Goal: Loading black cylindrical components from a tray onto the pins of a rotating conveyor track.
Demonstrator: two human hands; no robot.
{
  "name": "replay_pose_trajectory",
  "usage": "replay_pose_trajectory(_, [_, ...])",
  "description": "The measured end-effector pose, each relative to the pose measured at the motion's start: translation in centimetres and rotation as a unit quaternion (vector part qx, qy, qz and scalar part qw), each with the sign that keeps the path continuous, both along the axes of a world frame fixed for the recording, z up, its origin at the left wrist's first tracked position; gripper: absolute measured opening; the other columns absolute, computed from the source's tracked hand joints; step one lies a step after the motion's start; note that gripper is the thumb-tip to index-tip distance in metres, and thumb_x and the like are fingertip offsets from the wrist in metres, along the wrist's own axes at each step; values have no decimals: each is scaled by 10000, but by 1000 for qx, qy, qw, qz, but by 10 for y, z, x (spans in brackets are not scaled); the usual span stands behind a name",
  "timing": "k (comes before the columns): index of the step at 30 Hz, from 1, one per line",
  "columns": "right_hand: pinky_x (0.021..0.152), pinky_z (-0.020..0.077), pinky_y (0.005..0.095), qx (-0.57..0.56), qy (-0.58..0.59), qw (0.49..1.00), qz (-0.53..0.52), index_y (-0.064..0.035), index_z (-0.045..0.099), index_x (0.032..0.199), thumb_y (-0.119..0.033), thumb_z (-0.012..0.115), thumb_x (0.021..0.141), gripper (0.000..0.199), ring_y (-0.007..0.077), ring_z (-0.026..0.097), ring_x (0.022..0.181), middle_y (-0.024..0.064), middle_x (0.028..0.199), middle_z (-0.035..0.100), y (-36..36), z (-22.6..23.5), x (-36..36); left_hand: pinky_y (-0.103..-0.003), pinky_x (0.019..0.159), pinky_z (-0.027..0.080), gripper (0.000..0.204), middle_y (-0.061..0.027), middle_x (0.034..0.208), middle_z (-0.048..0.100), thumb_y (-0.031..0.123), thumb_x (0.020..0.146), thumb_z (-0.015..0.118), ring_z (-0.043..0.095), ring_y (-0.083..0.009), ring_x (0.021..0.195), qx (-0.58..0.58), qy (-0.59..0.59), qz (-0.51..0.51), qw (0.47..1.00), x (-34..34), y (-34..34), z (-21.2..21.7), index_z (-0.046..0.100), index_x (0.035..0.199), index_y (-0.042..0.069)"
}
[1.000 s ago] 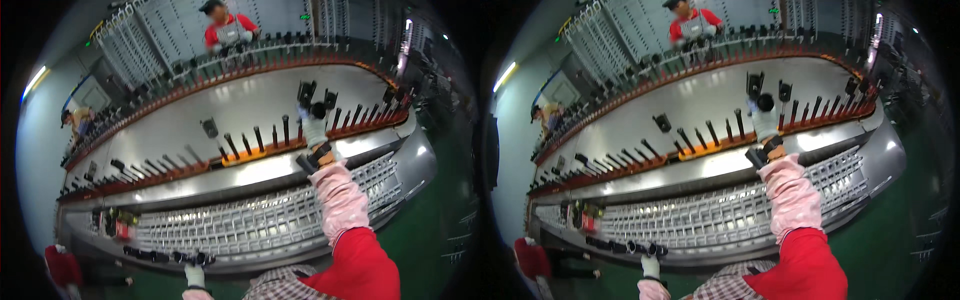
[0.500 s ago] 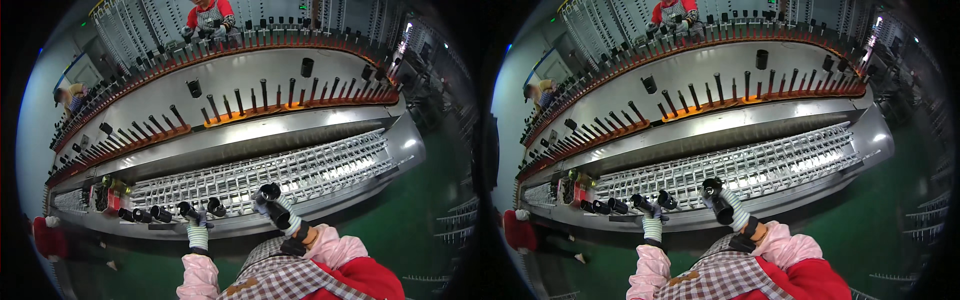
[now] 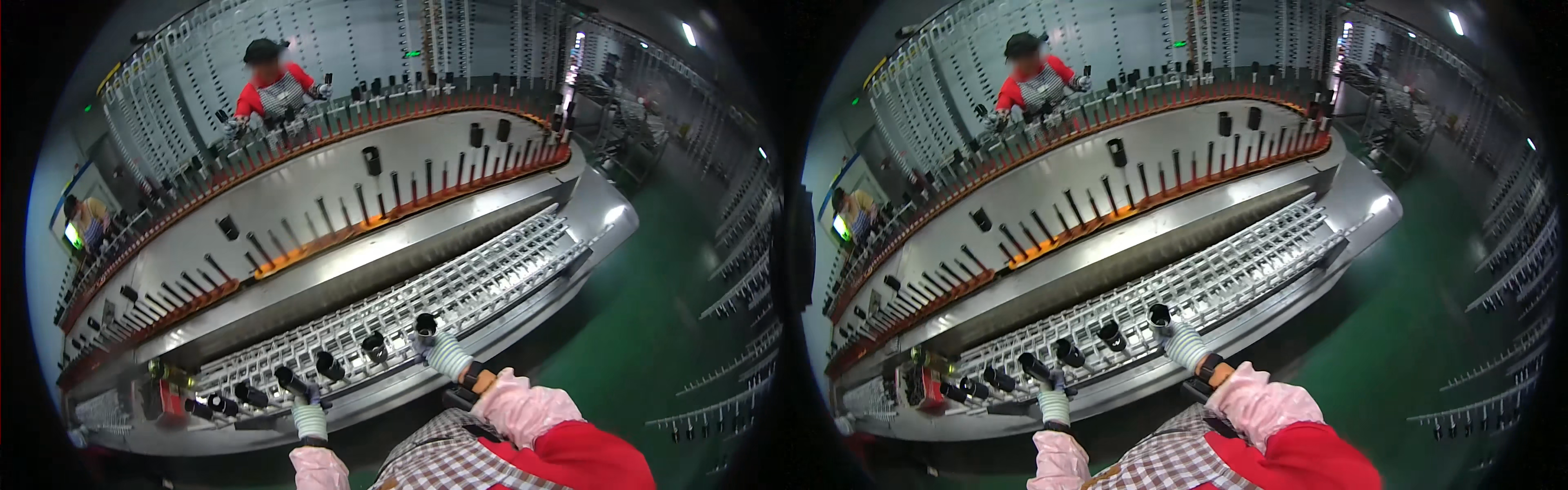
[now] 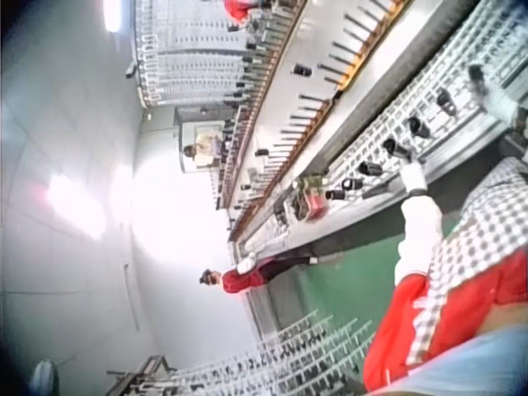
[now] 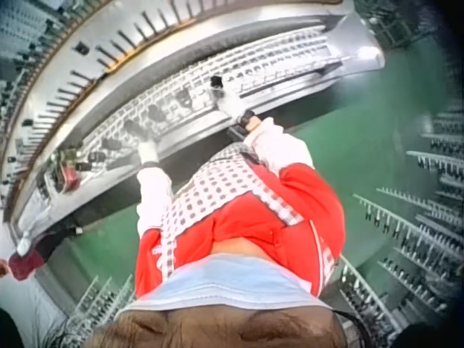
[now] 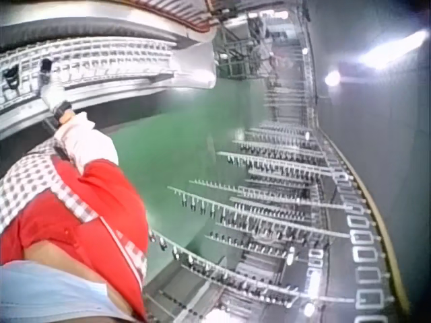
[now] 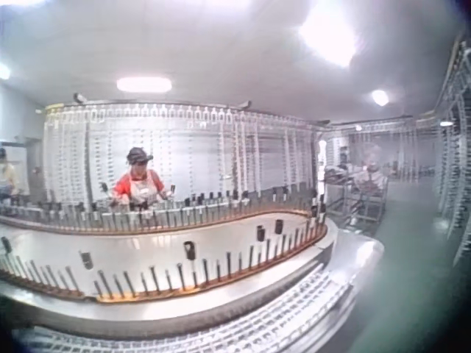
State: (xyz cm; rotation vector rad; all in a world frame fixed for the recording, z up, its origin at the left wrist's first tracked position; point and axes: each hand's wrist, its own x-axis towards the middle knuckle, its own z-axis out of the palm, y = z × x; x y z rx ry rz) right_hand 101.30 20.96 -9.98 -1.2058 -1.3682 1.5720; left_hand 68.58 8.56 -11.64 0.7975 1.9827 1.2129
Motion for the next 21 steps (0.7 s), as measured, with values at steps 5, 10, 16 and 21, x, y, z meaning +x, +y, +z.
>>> replay_pose_trajectory(5, [447, 446, 285, 89, -184, 979, 10, -40, 587, 973, -185, 548, 897, 169, 120, 546, 494, 39, 636, 605, 13, 2, 3, -246, 349, 362, 345, 18, 678, 541, 370, 867, 602, 501, -98, 418, 39, -47, -7, 998, 0, 6, -1, 576, 1052, 79])
replay_pose_trajectory(10, [622, 509, 318, 95, -174, 964, 177, -38, 573, 1080, -73, 534, 849, 237, 190, 624, 699, 112, 851, 652, 44, 83, 47, -261, 312, 349, 310, 5, 628, 515, 396, 860, 599, 491, -110, 387, 8, -8, 49, 999, 7, 9, 1, 544, 981, 115])
replay_pose_trajectory(16, [862, 463, 329, 266, -165, 942, -119, -19, 526, 1185, -142, 563, 845, 364, 267, 603, 991, 182, 1091, 615, 193, 146, 101, -265, 439, 303, 140, 38, 699, 487, 261, 900, 560, 367, -74, 564, 76, 88, 146, 982, 8, 14, -37, 558, 917, 122])
replay_pose_trajectory(21, [963, 395, 338, 270, -198, 927, -167, -16, 402, 1298, -137, 528, 878, 455, 311, 503, 1154, 203, 1251, 512, 311, 152, 90, -254, 497, 378, 183, -1, 791, 542, 57, 899, 462, 450, -100, 612, 54, 70, 174, 981, 14, -3, -18, 518, 1073, 71])
